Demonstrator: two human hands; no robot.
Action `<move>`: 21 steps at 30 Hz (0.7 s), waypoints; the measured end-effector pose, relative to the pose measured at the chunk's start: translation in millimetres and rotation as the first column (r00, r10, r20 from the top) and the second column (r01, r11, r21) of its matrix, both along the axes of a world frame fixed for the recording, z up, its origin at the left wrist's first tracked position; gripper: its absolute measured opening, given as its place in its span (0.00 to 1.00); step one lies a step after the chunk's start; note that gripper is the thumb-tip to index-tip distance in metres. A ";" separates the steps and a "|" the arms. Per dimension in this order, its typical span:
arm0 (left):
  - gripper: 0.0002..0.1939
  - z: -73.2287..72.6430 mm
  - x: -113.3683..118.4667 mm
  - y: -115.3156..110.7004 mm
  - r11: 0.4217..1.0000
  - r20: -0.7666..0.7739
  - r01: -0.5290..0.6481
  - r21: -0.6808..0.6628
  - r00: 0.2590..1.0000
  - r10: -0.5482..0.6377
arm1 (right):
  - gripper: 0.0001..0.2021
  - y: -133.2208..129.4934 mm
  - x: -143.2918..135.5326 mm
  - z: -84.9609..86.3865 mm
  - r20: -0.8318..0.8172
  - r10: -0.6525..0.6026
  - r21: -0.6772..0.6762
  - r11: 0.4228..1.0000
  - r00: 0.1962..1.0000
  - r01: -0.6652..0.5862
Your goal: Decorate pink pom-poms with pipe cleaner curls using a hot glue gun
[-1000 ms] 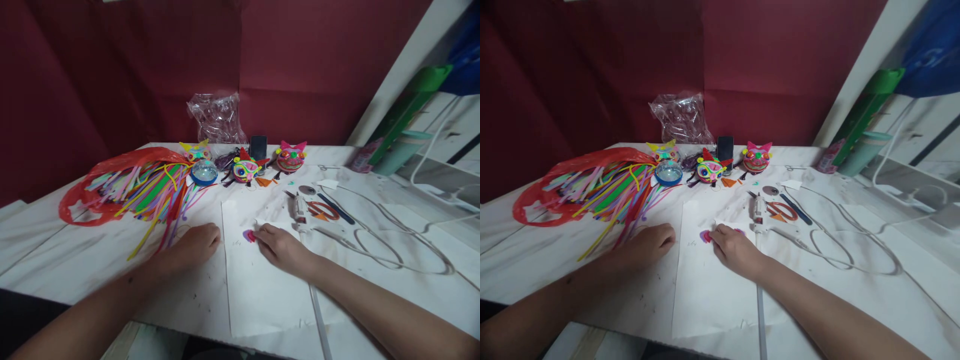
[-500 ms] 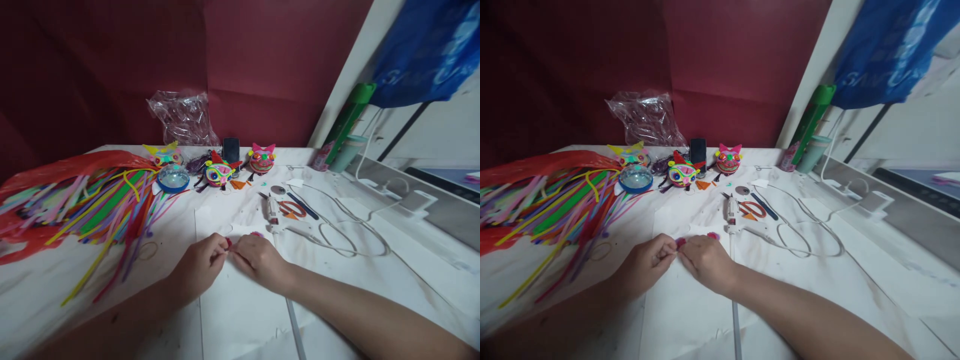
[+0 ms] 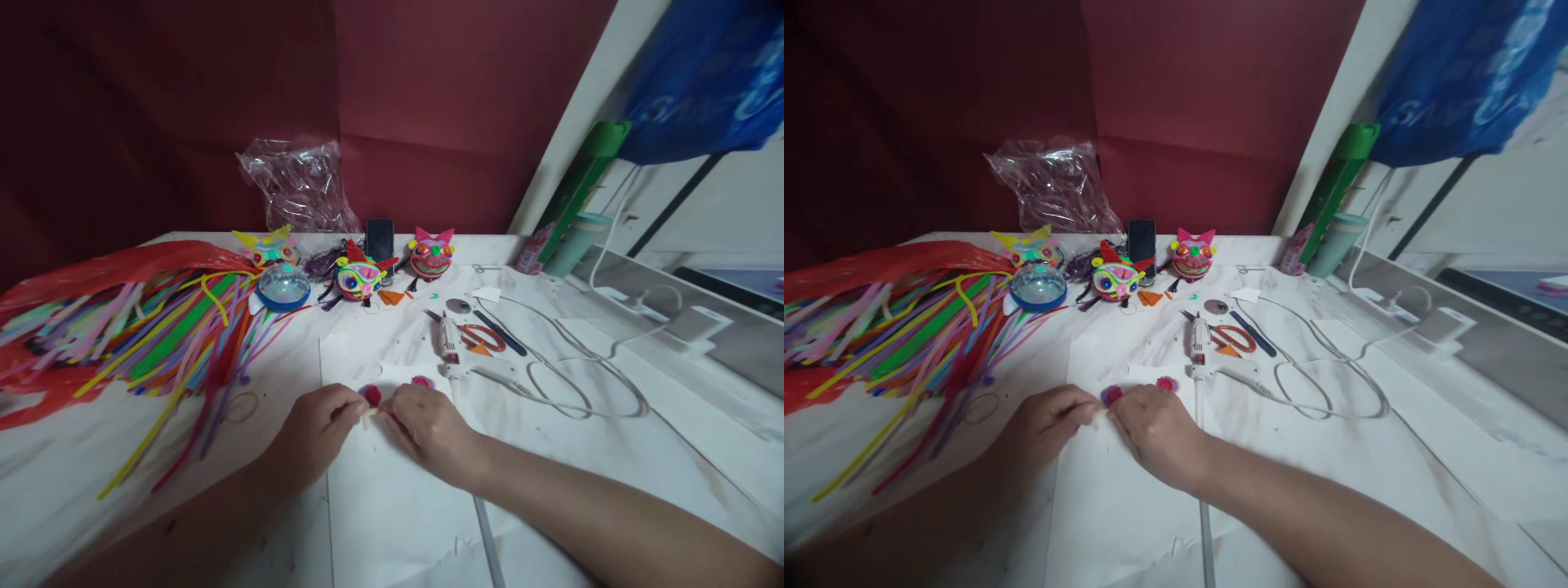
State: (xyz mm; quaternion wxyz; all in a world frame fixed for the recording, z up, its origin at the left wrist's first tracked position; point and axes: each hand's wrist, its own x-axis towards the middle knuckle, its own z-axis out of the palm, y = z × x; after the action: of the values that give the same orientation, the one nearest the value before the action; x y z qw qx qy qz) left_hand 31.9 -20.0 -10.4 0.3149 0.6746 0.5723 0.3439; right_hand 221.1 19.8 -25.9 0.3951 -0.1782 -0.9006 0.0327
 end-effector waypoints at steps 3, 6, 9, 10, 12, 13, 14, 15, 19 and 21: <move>0.13 -4.1 -3.1 3.8 0.974 0.121 0.123 -0.188 0.987 -0.101 | 0.13 0.3 1.2 1.9 0.009 0.067 -0.003 0.998 0.998 -0.067; 0.13 -11.7 -3.9 5.3 0.878 0.365 0.269 -0.397 0.923 -0.118 | 0.11 -1.4 2.2 4.4 0.020 0.132 -0.035 0.991 0.991 -0.131; 0.15 -18.1 -2.9 3.1 0.842 0.545 0.328 -0.428 0.837 -0.049 | 0.11 -3.8 2.0 7.2 0.020 0.171 -0.075 0.983 0.985 -0.169; 0.16 -19.9 -2.2 2.0 0.839 0.593 0.345 -0.421 0.804 -0.033 | 0.12 -4.7 1.8 8.4 0.015 0.185 -0.082 0.980 0.983 -0.183; 0.19 -23.2 -0.7 -0.1 0.835 0.668 0.382 -0.395 0.744 -0.024 | 0.12 -6.8 1.2 10.8 -0.005 0.210 -0.085 0.974 0.978 -0.210; 0.20 -24.5 0.2 -0.8 0.837 0.690 0.392 -0.381 0.723 -0.024 | 0.12 -7.8 0.9 12.0 -0.020 0.215 -0.087 0.973 0.976 -0.216; 0.21 -25.6 1.1 -1.2 0.842 0.702 0.394 -0.369 0.712 -0.025 | 0.12 -8.8 0.7 13.0 -0.035 0.216 -0.088 0.972 0.976 -0.218; 0.23 -26.3 2.0 -1.3 0.848 0.703 0.390 -0.358 0.711 -0.030 | 0.12 -9.6 0.6 13.9 -0.050 0.209 -0.093 0.973 0.977 -0.213; 0.25 -24.9 4.3 0.4 0.871 0.691 0.361 -0.335 0.722 -0.034 | 0.12 -10.1 0.0 14.3 -0.091 0.178 -0.140 0.972 0.980 -0.190; 0.25 -20.8 4.3 0.9 0.872 0.693 0.343 -0.350 0.721 -0.006 | 0.11 -8.5 -0.7 12.5 -0.114 0.161 -0.192 0.965 0.980 -0.181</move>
State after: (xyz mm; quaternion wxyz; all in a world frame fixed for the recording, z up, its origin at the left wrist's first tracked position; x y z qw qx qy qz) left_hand 36.2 -19.1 -31.2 0.6802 0.4635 0.4153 0.3874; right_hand 220.4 11.3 -13.4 0.4144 -0.1371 -0.8842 0.1663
